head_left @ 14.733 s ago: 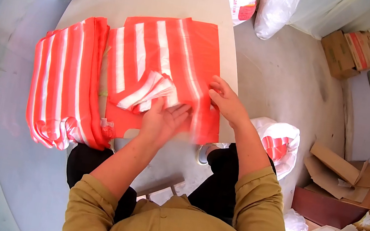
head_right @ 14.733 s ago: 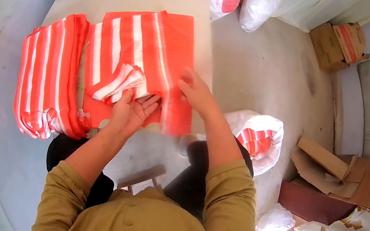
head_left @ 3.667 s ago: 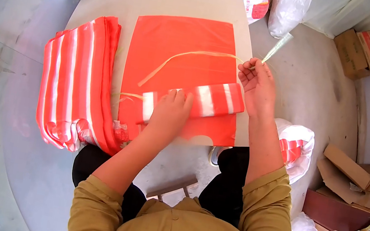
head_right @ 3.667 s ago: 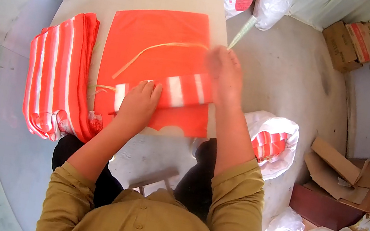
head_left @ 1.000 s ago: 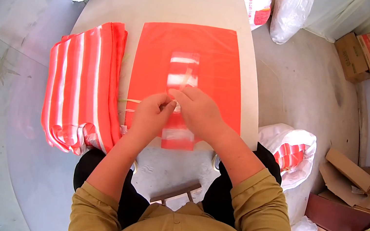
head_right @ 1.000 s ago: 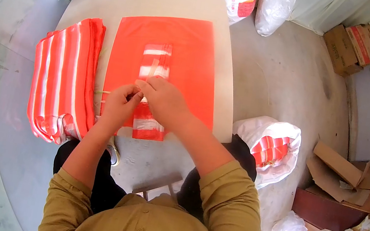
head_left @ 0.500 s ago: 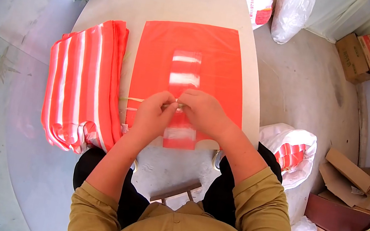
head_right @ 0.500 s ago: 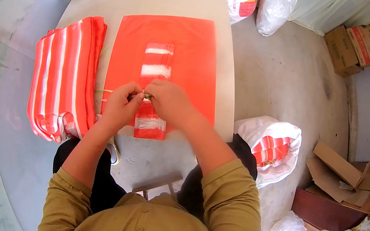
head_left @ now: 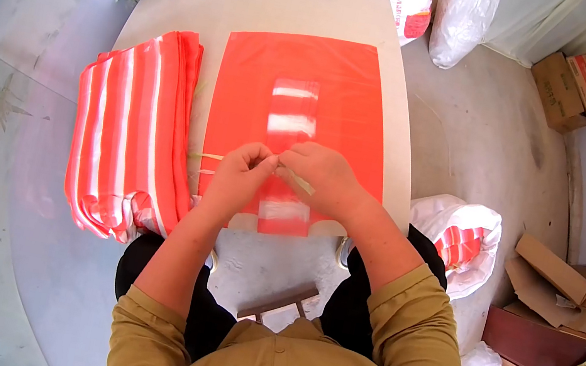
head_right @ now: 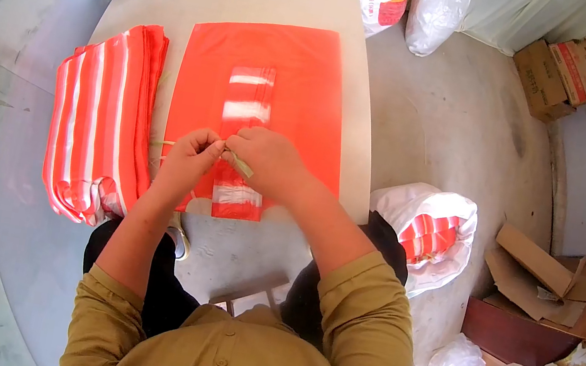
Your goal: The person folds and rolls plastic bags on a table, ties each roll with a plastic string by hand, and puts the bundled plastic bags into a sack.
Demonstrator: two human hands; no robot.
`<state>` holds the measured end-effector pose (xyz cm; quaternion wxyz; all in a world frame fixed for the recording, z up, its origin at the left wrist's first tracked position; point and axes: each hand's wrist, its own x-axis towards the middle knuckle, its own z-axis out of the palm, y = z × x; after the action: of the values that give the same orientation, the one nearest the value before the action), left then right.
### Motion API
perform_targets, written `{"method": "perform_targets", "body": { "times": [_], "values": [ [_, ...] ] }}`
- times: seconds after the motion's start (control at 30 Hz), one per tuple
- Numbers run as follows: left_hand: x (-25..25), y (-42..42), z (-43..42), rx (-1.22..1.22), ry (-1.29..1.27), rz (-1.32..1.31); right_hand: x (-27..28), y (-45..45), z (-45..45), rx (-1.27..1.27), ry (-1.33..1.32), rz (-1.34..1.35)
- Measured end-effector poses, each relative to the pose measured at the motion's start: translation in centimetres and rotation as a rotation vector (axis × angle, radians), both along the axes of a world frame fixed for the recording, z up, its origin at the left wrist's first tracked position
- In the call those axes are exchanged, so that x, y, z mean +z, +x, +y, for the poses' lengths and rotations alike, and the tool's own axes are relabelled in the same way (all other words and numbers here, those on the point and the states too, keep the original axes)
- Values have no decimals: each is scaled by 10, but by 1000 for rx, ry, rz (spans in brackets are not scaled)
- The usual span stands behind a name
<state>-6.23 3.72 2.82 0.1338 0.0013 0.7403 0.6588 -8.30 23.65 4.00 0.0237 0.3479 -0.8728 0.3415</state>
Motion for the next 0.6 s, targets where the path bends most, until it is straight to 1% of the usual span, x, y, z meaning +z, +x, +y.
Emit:
{"method": "perform_targets", "body": {
  "times": [0.3,0.4,0.6],
  "values": [
    [3,1,2,26,10,-11,-3,0,0,-32,-5,-25],
    [4,1,3,48,37,-20,-5,-1,0,-61,-64,31],
    [0,0,-2,-5,-6,-59,0,-4,5,-15,-93,-51]
  ]
}}
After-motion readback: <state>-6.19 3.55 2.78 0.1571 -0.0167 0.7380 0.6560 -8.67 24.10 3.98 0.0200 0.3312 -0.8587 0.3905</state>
